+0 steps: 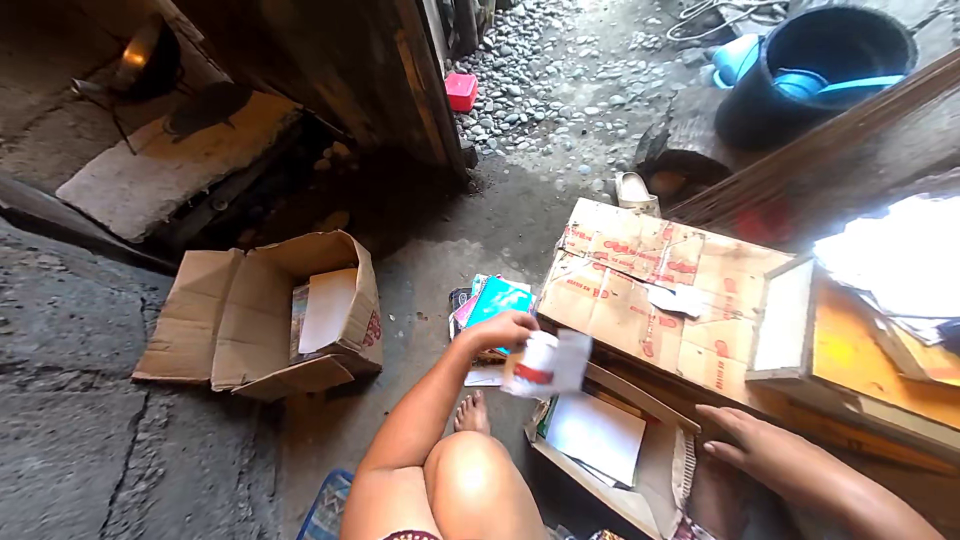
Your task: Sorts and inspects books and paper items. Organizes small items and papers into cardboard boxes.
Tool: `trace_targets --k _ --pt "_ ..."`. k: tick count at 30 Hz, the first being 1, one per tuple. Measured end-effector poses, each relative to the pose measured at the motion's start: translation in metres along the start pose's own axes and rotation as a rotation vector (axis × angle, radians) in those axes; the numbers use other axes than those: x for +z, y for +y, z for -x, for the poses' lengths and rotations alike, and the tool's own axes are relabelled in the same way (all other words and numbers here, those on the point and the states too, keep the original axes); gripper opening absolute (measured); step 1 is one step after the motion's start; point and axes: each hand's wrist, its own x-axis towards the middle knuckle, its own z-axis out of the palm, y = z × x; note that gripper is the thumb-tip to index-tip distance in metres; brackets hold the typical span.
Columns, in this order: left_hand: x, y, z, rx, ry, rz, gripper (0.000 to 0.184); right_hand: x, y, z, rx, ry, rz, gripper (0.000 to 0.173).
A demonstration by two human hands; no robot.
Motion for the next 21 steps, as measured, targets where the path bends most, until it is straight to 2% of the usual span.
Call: trace_targets --k 4,6,8,11,13,15,17,19,21 --pt "0.067 0.004 -0.030 -0.006 -0.315 -0.143 0.027 0.003 -0.003 0.004 -0.007 -0.012 0.004 0.060" --pt "0.090 -0.004 -0.041 -0.002 -0.391 -0.159 0.030 0.005 -0.003 0.006 -0.001 -0.022 0.008 0.059" --pt "0.092 -0.008 -0.045 -0.008 -0.388 -0.133 0.033 0.007 0.000 0.006 0.006 -0.026 0.004 0.059" --pt "0.061 -0.006 -0.045 -0.044 -0.176 -0.097 0.026 0.009 0.006 0.005 0.013 -0.022 -0.001 0.059" --pt "0.029 -0.016 -0.048 -0.086 0.092 -0.120 0.028 0.008 0.005 0.006 0.018 -0.025 0.000 0.059" --pt "-0.002 -0.044 -0.057 -0.178 0.395 -0.135 0.030 0.007 0.004 0.004 0.015 -0.030 0.014 0.059" --pt "-0.025 -0.077 -0.064 -0.303 0.625 -0.130 0.034 0.007 0.004 0.002 0.010 -0.031 0.020 0.059" --pt "-0.039 -0.104 -0.071 -0.402 0.709 -0.129 0.045 0.007 0.003 0.000 0.003 -0.031 0.017 0.059" --pt "-0.042 -0.127 -0.075 -0.459 0.690 -0.207 0.058 0.007 0.002 -0.001 0.005 -0.044 0.010 0.059"
